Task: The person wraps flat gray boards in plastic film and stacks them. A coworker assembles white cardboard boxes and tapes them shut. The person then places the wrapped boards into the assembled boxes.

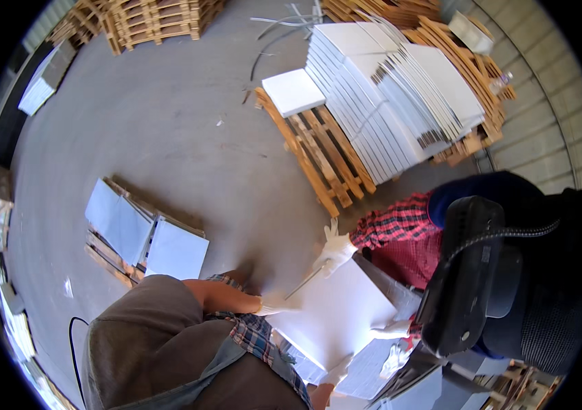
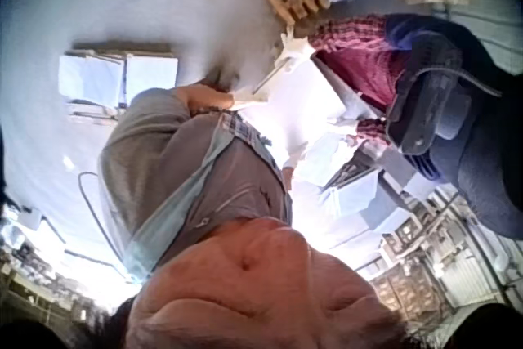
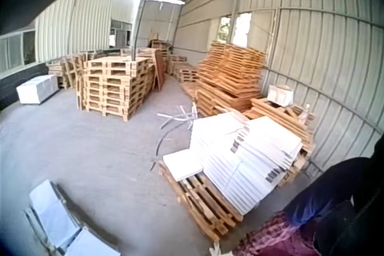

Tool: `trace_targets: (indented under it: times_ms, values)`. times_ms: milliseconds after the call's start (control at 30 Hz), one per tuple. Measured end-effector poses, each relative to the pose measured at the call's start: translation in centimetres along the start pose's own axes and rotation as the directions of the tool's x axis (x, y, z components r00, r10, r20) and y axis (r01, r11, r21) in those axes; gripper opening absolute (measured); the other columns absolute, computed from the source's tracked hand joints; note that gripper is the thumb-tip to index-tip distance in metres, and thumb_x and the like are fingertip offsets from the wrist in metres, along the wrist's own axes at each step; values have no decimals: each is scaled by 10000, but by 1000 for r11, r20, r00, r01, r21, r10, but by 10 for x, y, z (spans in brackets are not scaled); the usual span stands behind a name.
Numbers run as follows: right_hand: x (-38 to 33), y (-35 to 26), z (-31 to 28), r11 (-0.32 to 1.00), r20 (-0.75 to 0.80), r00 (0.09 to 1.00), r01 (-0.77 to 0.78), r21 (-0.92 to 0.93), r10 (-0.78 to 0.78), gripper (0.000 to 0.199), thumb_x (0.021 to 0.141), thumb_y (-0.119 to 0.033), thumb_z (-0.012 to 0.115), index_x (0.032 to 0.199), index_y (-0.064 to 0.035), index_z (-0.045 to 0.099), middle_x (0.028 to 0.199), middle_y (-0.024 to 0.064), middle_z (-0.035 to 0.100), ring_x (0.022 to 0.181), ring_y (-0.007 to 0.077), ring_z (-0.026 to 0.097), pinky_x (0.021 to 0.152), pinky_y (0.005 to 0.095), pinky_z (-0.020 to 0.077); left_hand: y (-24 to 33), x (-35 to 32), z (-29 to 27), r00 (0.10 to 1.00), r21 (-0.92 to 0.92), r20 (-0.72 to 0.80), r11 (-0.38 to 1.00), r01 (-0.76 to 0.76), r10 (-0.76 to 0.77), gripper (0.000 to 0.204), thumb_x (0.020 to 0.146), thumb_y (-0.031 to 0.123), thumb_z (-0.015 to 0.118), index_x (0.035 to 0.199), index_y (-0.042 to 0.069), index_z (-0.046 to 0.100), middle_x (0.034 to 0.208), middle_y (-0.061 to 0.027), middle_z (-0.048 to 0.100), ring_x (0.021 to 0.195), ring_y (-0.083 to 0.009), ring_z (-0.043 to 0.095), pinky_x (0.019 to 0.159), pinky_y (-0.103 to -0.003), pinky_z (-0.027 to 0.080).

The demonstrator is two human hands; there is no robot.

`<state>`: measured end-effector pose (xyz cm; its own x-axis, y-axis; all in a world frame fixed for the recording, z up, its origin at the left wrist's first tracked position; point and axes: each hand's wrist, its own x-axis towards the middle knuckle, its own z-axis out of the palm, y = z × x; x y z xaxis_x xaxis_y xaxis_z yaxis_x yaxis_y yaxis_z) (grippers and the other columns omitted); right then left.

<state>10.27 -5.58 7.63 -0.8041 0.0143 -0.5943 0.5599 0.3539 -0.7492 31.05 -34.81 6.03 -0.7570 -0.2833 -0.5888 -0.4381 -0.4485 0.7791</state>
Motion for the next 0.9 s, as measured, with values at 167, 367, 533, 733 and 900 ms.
trace_targets:
  times_ms: [167,367,533,733,900]
  values:
    - [23,-22,29,991,-2,999,-48,-124,49,483,991,-410,600,1272,-23,673,1186,134,681,1165,266,599,952,441,527,-27,7,1,996,-121,1,989,-89,90,570,890,477,713,1271,59,651,1204,-124,680,1139,-230,601,965,-405,471]
    - [29,-40,81,973,69,993,-84,-213,101,458,981,-385,609,1258,-27,673,1176,126,676,1149,258,597,940,443,527,-28,6,-18,987,-161,79,979,-126,140,663,849,481,743,1324,35,621,1261,-162,662,1167,-252,596,1006,-424,457]
    - [33,-50,135,970,163,974,-122,-211,158,437,973,-365,616,1247,-29,673,1168,119,673,1135,251,596,930,445,527,-20,1,-70,987,-58,159,998,-26,35,713,821,496,759,1338,29,613,1278,-176,657,1176,-265,600,1013,-429,457]
    - [35,-49,203,964,259,929,-252,-87,266,413,963,-341,625,1233,-32,673,1158,111,668,1118,243,595,918,447,527,7,22,-141,996,193,43,978,-80,73,783,764,532,782,1332,17,624,1290,-203,655,1176,-291,613,1013,-433,465]
    - [26,-49,261,836,311,820,-535,119,481,393,955,-321,632,1222,-35,673,1150,104,665,1104,236,594,908,449,527,90,50,-226,978,481,-88,867,-126,191,845,713,605,763,1276,-16,653,1343,-234,619,1203,-356,605,1010,-426,474]
